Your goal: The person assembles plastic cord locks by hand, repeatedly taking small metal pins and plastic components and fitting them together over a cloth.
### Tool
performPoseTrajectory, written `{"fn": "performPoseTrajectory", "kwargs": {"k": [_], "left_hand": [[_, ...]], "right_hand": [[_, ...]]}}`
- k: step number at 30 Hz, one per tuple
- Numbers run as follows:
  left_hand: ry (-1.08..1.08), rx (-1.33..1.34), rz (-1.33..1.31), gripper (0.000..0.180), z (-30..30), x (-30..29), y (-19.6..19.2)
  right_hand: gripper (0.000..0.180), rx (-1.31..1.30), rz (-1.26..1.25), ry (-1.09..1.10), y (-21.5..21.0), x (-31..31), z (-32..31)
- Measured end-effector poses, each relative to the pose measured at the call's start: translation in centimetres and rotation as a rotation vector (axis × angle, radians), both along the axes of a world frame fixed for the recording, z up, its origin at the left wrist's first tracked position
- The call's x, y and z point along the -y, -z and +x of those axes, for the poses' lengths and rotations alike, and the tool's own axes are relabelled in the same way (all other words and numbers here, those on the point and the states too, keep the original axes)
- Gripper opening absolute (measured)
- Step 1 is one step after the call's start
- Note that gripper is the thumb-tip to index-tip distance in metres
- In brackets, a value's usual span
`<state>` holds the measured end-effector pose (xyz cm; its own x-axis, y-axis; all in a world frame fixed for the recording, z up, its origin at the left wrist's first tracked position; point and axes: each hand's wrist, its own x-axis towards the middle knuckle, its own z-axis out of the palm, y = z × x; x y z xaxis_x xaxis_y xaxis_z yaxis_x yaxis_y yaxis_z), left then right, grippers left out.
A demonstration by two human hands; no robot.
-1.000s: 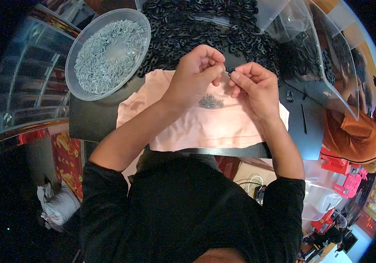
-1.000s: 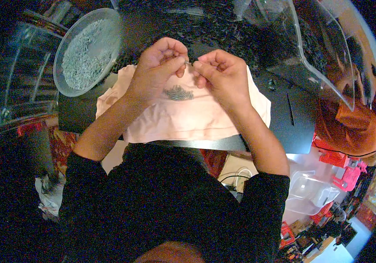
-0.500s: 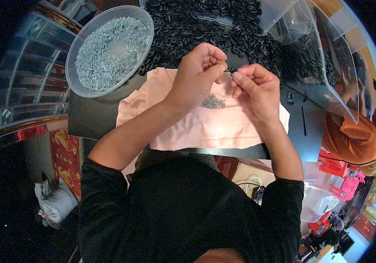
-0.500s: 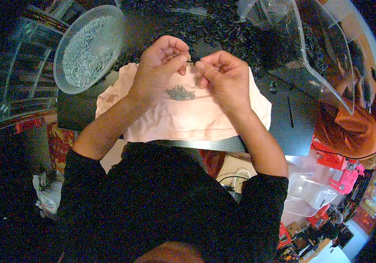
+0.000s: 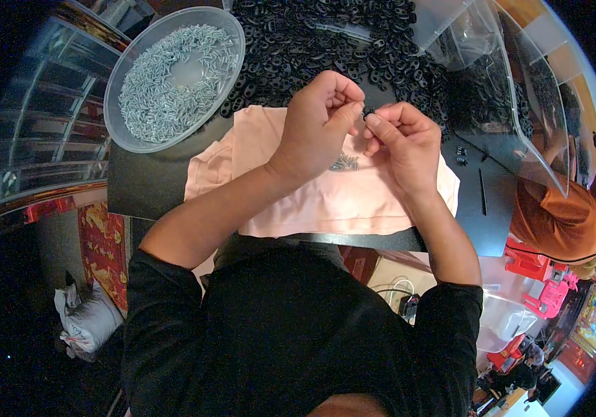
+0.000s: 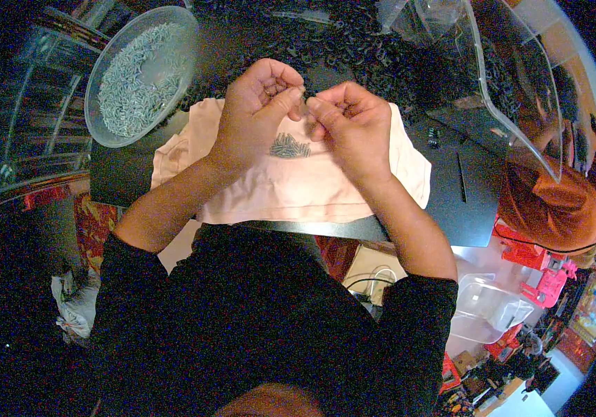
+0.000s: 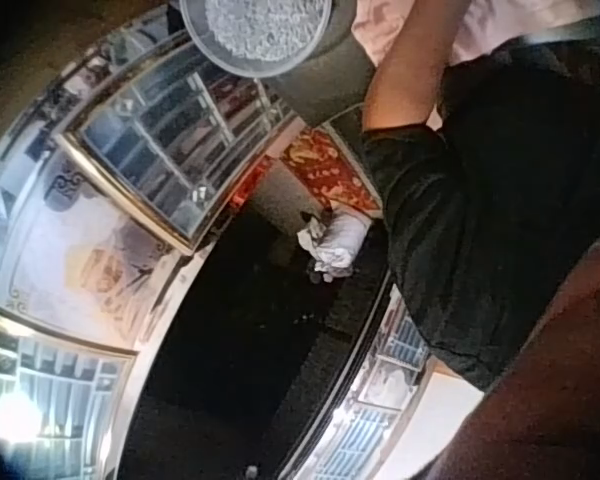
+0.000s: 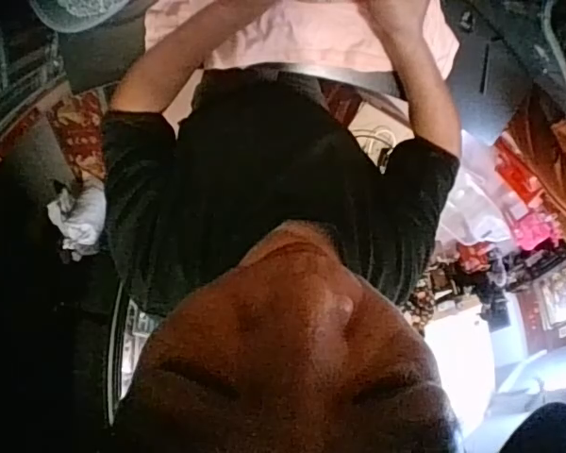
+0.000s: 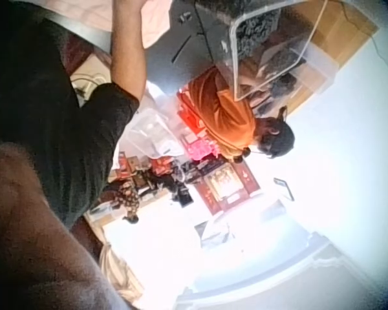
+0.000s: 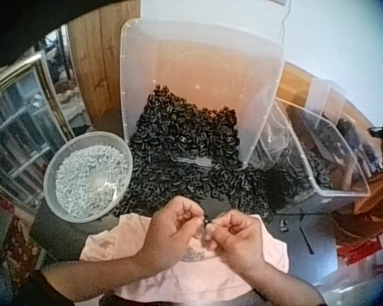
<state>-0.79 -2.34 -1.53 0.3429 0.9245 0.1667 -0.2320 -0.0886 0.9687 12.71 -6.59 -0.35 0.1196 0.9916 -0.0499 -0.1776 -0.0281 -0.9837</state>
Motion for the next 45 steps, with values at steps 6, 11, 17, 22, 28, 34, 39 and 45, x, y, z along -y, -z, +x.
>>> {"fn": "performPoseTrajectory", "kwargs": {"k": [6, 11, 17, 22, 28, 34, 39, 45], "left_hand": [[0.013, 0.03, -0.055, 0.004, -0.2, -0.1, -0.4], [0.081, 0.15, -0.234, 0.009, -0.3, -0.2, -0.7], [0.131, 0.093, -0.192, 0.007, -0.6, -0.3, -0.9], [0.093, -0.057, -0.013, 0.008, -0.7, -0.3, -0.1], [0.019, -0.179, 0.091, 0.005, -0.4, -0.1, 0.5], [0.0, -0.287, 0.241, 0.006, -0.6, -0.3, 0.3], [0.114, -0.073, -0.042, 0.014, -0.7, -0.7, -0.6], [0.211, -0.101, -0.217, 0.016, -1.2, -1.0, -1.0]], "right_hand": [[0.004, -0.036, 0.019, 0.04, -0.1, -0.1, 0.0], [0.002, -0.166, 0.057, 0.021, -0.2, -0.2, 0.3], [0.002, -0.145, 0.063, 0.021, 0.1, -0.3, 0.7], [0.003, -0.057, 0.049, 0.037, -0.1, -0.1, 0.3], [0.005, 0.081, 0.143, 0.023, -0.1, 0.1, 0.2], [0.004, 0.215, 0.12, -0.039, -0.4, -0.1, 1.1], [0.004, 0.067, 0.084, -0.027, -0.7, -0.3, 1.3], [0.004, 0.124, 0.108, 0.012, -0.5, -0.4, 1.5]]}}
